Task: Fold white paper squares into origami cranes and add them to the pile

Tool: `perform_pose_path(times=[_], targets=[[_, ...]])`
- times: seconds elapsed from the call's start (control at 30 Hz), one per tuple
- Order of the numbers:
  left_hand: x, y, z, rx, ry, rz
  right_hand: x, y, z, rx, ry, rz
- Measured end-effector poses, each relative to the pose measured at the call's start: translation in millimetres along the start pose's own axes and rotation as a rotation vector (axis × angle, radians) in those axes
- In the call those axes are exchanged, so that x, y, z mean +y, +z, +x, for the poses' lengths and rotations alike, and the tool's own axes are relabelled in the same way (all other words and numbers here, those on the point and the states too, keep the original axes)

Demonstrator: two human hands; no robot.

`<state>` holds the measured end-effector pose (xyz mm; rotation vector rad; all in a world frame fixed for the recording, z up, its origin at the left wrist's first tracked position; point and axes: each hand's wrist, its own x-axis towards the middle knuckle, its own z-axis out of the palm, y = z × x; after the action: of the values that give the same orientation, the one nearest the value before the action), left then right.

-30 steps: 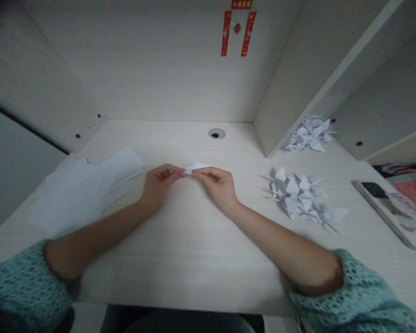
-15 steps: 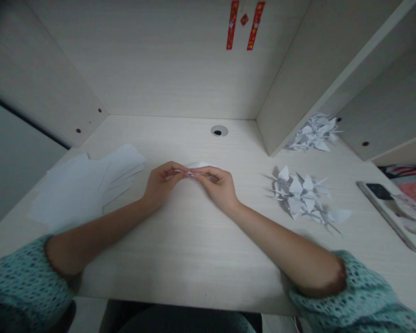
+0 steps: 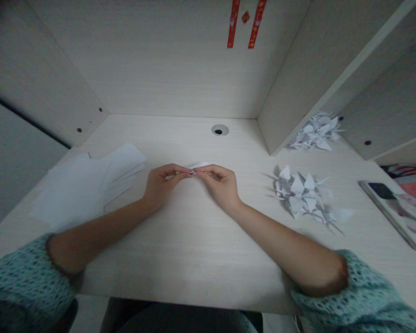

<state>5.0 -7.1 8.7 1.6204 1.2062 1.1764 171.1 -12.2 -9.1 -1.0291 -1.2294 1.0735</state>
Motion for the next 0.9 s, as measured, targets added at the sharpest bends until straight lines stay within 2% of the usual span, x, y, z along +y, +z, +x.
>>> perform_pose_path(times=[0.27, 0.67, 0.9], targets=[[-7.6, 3.5, 2.5, 0.019, -0.058, -0.154, 0.1, 2.9, 1.5, 0.013, 0.061, 0.102], [-9.4, 1.4, 4.5, 0.055, -0.162, -0.232, 1.4, 2.0, 1.3, 0.076, 0.03, 0.071], [-10.7, 1.7, 5.3, 0.03, -0.184, -0.273, 0.5, 0.9, 0.3, 0.075, -0.002, 0.015]])
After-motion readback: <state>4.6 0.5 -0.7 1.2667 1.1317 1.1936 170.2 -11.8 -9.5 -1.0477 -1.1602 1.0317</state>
